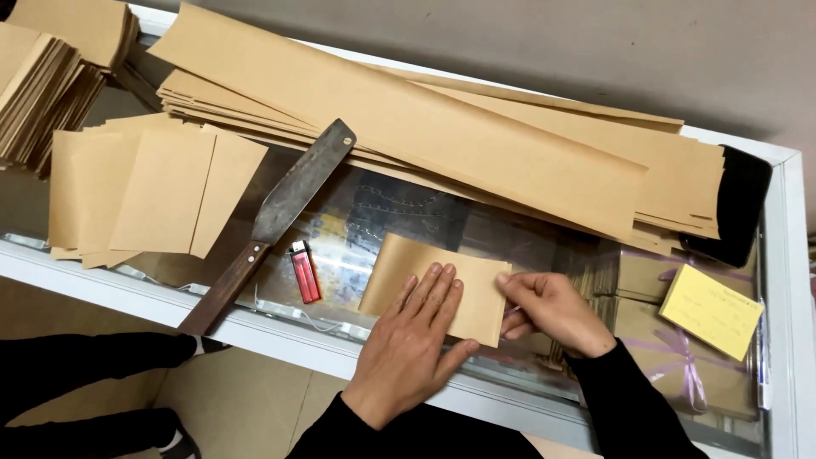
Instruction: Folding long strips of brown paper and cutting them into smaller rectangular sheets using a large knife.
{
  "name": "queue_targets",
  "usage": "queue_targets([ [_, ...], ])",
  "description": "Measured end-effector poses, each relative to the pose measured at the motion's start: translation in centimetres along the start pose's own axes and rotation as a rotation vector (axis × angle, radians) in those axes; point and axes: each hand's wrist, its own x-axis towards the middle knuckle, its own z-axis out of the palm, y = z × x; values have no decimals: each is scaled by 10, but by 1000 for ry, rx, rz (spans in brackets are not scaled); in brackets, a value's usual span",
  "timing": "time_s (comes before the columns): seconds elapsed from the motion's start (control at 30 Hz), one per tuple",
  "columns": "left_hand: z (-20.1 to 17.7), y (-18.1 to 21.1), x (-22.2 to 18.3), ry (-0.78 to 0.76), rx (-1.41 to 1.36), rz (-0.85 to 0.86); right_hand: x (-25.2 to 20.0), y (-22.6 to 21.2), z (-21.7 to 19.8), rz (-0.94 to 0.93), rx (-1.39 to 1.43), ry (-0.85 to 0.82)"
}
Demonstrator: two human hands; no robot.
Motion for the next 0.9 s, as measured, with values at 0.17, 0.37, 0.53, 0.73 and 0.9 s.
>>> queue_targets([
  [0.17,0,-4,-2,20,-80,-2,9,13,-1,-39,-21,37],
  [0.37,-13,-43,-20,74,570,-89,11,12,-9,-23,-60,15],
  [0.53,-24,-62,-35,-41,60,-194,14,16,-15,-36,-17,-45],
  [0.73,-28,-61,-32,6,7,-197,5,4,-11,13,-34,-23],
  [0.9,-26,-61,-32,10,14,-201,6,5,-12,8,-31,-24],
])
